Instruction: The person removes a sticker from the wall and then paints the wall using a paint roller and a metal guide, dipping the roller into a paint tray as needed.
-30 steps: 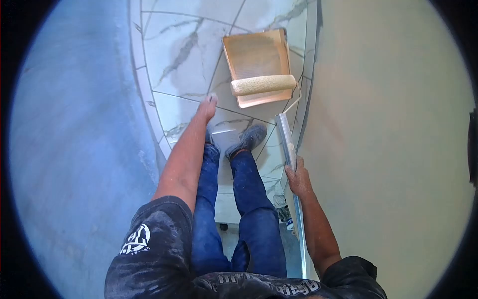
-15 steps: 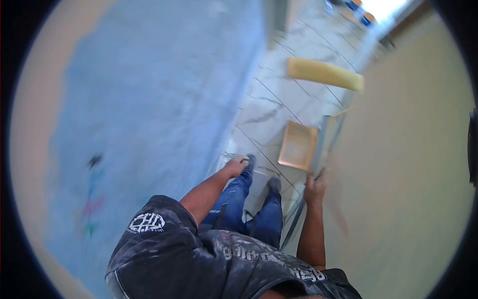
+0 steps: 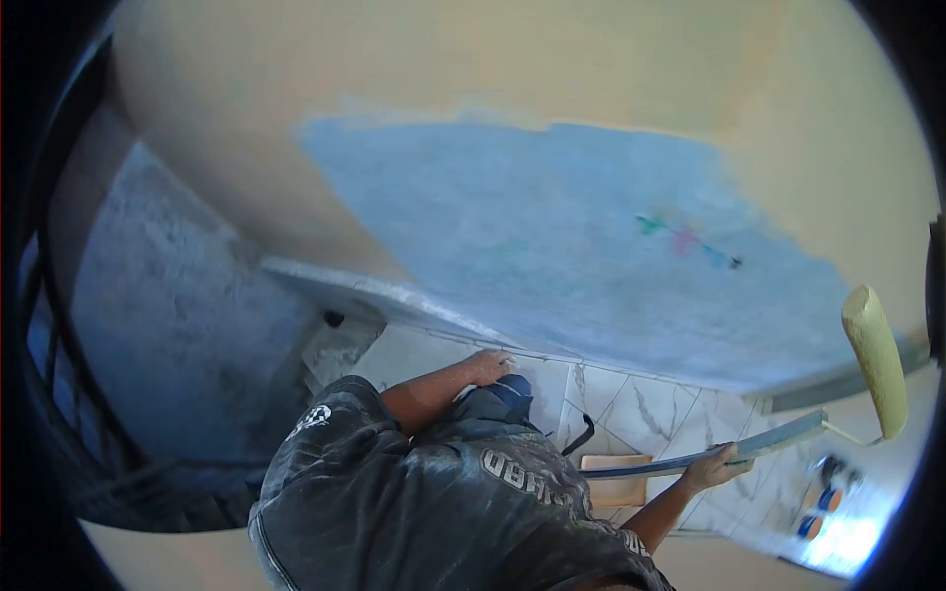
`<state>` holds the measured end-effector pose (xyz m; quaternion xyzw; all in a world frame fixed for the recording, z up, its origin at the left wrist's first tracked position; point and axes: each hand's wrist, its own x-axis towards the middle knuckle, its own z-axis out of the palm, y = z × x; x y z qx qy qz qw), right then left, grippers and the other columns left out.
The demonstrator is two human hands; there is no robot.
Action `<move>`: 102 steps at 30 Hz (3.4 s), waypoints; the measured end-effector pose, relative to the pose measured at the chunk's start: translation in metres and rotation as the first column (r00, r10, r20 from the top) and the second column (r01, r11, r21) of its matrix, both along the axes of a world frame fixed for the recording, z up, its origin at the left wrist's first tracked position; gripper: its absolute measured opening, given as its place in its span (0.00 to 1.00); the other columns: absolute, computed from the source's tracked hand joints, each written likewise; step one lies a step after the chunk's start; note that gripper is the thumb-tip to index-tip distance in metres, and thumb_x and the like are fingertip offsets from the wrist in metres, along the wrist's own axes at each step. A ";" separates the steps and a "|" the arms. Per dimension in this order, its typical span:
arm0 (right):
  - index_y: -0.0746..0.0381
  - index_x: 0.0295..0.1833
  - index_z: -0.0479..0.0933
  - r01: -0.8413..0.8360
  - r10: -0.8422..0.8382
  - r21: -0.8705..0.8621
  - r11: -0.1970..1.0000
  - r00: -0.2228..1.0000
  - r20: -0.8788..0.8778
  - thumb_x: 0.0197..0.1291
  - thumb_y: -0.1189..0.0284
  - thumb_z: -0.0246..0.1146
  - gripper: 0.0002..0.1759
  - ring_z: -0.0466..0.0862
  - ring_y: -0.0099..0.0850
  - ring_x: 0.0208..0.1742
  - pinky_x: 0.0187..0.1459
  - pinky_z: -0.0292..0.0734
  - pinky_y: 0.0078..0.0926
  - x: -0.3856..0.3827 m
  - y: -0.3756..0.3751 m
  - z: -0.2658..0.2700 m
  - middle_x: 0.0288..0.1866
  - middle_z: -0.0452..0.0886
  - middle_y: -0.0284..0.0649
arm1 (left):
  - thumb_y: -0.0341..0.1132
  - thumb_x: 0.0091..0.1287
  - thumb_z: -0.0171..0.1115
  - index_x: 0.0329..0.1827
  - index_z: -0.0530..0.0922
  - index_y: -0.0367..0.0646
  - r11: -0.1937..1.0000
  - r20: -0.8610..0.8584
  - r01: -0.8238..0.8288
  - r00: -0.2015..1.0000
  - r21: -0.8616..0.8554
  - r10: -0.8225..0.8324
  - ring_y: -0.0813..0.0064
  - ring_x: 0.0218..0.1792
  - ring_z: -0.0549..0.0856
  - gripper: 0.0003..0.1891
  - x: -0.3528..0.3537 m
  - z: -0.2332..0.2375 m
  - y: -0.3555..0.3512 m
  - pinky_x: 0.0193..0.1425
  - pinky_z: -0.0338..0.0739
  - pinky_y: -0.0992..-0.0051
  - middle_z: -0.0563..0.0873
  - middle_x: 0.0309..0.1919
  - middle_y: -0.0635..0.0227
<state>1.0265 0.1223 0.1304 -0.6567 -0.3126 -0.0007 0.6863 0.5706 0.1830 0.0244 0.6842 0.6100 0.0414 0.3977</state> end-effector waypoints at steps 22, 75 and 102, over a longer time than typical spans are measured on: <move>0.76 0.60 0.63 -0.349 0.345 0.041 0.936 0.935 0.080 0.60 0.44 0.57 0.43 0.71 0.26 0.21 0.27 0.69 0.23 -0.244 0.093 0.100 0.21 0.72 0.39 | 0.40 0.65 0.51 0.55 0.79 0.43 0.717 0.011 -0.676 0.726 -0.170 0.688 0.54 0.60 0.76 0.19 -0.401 -0.019 -0.157 0.65 0.70 0.63 0.80 0.55 0.50; 0.72 0.52 0.73 -0.463 0.326 -0.809 0.363 0.876 -0.355 0.54 0.50 0.63 0.34 0.81 0.58 0.42 0.44 0.74 0.49 -0.651 -0.091 -0.238 0.39 0.81 0.62 | 0.47 0.70 0.55 0.63 0.74 0.43 0.842 -0.282 -0.108 0.958 -0.528 -0.054 0.65 0.47 0.82 0.23 -0.625 0.112 -0.028 0.55 0.74 0.68 0.83 0.47 0.54; 0.65 0.50 0.74 -0.587 0.383 -0.668 0.458 0.808 -0.447 0.61 0.47 0.57 0.30 0.80 0.58 0.42 0.44 0.73 0.50 -0.636 -0.020 -0.316 0.36 0.80 0.59 | 0.45 0.72 0.54 0.66 0.71 0.44 0.725 -0.377 -0.295 0.925 -0.622 0.053 0.72 0.47 0.81 0.23 -0.616 0.077 -0.038 0.49 0.75 0.73 0.81 0.52 0.61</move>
